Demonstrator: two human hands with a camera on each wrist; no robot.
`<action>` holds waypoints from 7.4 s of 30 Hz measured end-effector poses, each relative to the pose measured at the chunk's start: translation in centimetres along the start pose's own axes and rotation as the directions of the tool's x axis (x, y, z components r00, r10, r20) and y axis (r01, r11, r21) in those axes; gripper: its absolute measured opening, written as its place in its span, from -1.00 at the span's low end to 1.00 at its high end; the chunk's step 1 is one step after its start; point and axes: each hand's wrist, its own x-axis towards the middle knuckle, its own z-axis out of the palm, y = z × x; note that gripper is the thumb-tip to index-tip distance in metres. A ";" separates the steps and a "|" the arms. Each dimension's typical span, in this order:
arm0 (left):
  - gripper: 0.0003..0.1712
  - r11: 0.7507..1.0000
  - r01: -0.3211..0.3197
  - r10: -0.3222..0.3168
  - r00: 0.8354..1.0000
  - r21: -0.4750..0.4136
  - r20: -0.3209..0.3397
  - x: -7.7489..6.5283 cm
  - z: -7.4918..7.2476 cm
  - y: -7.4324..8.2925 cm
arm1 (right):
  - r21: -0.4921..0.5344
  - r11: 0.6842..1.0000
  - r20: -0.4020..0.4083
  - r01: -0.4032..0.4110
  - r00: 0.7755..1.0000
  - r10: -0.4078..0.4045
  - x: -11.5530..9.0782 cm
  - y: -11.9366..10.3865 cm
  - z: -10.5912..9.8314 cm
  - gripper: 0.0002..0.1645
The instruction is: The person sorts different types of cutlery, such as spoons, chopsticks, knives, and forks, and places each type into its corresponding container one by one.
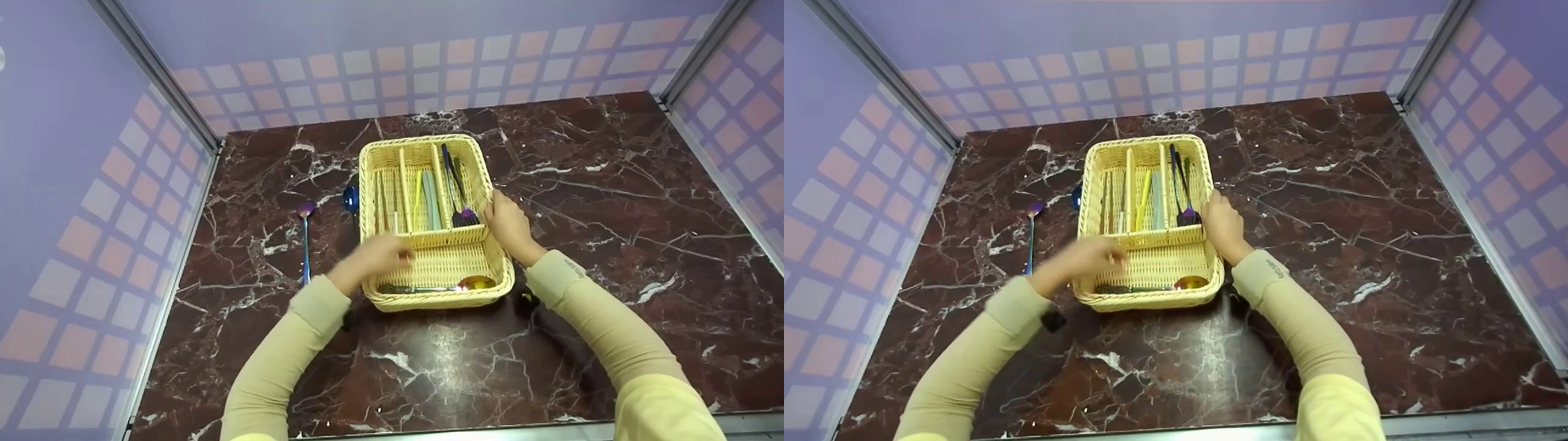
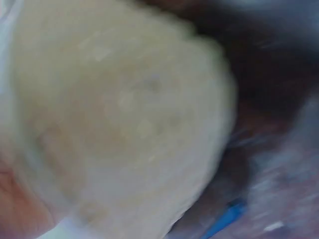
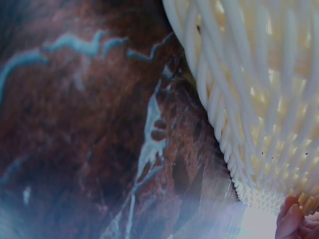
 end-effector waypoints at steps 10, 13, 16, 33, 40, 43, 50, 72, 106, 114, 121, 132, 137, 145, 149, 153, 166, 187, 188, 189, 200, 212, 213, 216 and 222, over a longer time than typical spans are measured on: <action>-0.73 0.881 0.339 -0.465 0.745 -0.329 -0.478 -1.7 -5.4 -5.4 | 0.002 1.000 -0.015 0.010 1.000 -0.010 0.1 0.2 -0.2 -0.49; -0.72 0.826 0.485 -0.561 0.757 -0.289 -0.333 -1.7 -3.7 -7.3 | 0.008 1.000 -0.012 0.008 1.000 -0.008 0.1 0.3 -0.1 -0.49; -0.75 0.787 0.576 -0.615 0.759 -0.222 -0.214 -1.6 -1.7 -8.5 | 0.011 1.000 -0.021 0.013 1.000 -0.013 0.0 0.4 0.0 -0.49; -0.75 0.666 0.707 -0.729 0.685 -0.237 -0.007 -0.5 0.3 -9.1 | 0.033 0.999 -0.025 0.013 1.000 -0.012 -0.1 0.1 0.0 -0.50; -0.83 0.650 0.704 -0.712 0.695 -0.287 0.093 -0.8 -0.1 -9.4 | 0.039 0.999 -0.026 0.021 0.999 -0.020 -0.2 0.2 0.1 -0.52; -0.86 0.638 0.690 -0.696 0.707 -0.343 0.126 -0.6 0.2 -10.2 | 0.038 0.999 -0.027 0.023 0.999 -0.022 -0.2 0.2 0.2 -0.52; -0.80 0.615 0.611 -0.676 0.734 -0.498 0.065 2.0 4.3 -21.2 | 0.042 0.999 -0.017 0.011 1.000 -0.010 -0.1 0.3 0.2 -0.49; -0.77 0.978 0.190 -0.175 0.972 -0.086 0.154 2.2 -7.5 2.1 | 0.060 0.998 -0.021 -0.007 1.000 0.009 -0.2 0.2 0.3 -0.50; -0.57 0.936 0.146 -0.248 0.919 0.321 0.308 5.7 -2.4 2.9 | 0.087 0.996 -0.014 -0.019 1.000 0.020 -0.1 0.1 0.0 -0.49; -0.83 0.972 0.233 -0.229 0.928 0.021 0.293 4.8 -3.4 2.0 | 0.086 0.996 -0.016 -0.026 0.999 0.028 -0.1 0.3 0.3 -0.49; -0.68 0.934 0.215 -0.246 0.966 -0.284 -0.077 2.0 -8.4 -1.6 | 0.092 0.996 -0.021 -0.022 0.999 0.024 -0.2 0.4 0.2 -0.49; -0.68 0.831 0.486 -0.556 0.719 -0.271 -0.416 -4.7 -7.0 -9.5 | 0.092 0.996 -0.021 -0.017 1.000 0.019 -0.1 0.3 0.2 -0.49; -0.68 0.738 0.659 -0.674 0.706 -0.147 -0.218 -6.0 -3.9 -11.9 | 0.089 0.996 -0.021 -0.025 0.999 0.027 -0.1 0.2 0.2 -0.49; -0.60 0.628 0.774 -0.778 0.627 -0.079 -0.038 -6.8 -2.0 -12.4 | 0.085 0.996 -0.018 -0.027 0.999 0.028 -0.1 0.4 0.3 -0.48; -0.81 0.606 0.778 -0.790 0.614 -0.167 -0.007 -7.0 -1.8 -12.4 | 0.089 0.995 -0.009 -0.034 0.999 0.035 -0.1 0.3 0.3 -0.47; -0.86 0.556 0.788 -0.810 0.585 -0.264 0.037 -7.0 -1.6 -12.8 | 0.088 0.995 -0.001 -0.041 0.999 0.041 -0.1 0.3 0.3 -0.47; -0.75 0.534 0.779 -0.808 0.584 -0.328 0.073 -6.7 -1.2 -13.2 | 0.084 0.995 -0.003 -0.048 0.999 0.048 -0.1 0.3 0.4 -0.47; -0.74 0.513 0.590 -0.725 0.687 -0.624 0.053 -5.9 -4.3 -11.5 | 0.086 0.995 -0.009 -0.043 0.999 0.044 0.0 0.4 0.4 -0.47; -0.70 0.512 0.564 -0.716 0.697 -0.648 0.041 -5.8 -4.5 -11.0 | 0.087 0.995 -0.009 -0.043 0.999 0.044 0.0 0.4 0.4 -0.47; -0.69 0.514 0.534 -0.705 0.709 -0.672 0.023 -5.7 -4.8 -10.4 | 0.088 0.995 -0.010 -0.042 0.999 0.043 0.0 0.4 0.4 -0.48; -0.76 0.792 0.289 -0.444 0.878 -0.538 -0.182 -3.3 -7.1 -3.2 | 0.097 0.994 -0.013 -0.045 0.999 0.047 -0.1 0.5 0.3 -0.48; -0.84 0.961 0.236 -0.216 0.966 -0.142 0.144 2.2 -6.2 3.4 | 0.107 0.994 -0.038 -0.008 0.999 0.013 -0.3 0.4 0.3 -0.50; -0.85 0.959 0.250 -0.224 0.958 -0.137 0.178 2.6 -5.8 3.6 | 0.103 0.995 -0.039 -0.008 0.999 0.012 -0.3 0.4 0.3 -0.49; -0.73 0.956 0.270 -0.235 0.940 -0.117 0.248 3.7 -4.5 4.0 | 0.102 0.995 -0.031 -0.024 0.999 0.028 -0.2 0.4 0.4 -0.48; -0.46 0.949 0.306 -0.269 0.909 -0.071 0.318 5.0 -2.4 3.8 | 0.103 0.994 -0.028 -0.024 0.999 0.027 -0.2 0.5 0.2 -0.48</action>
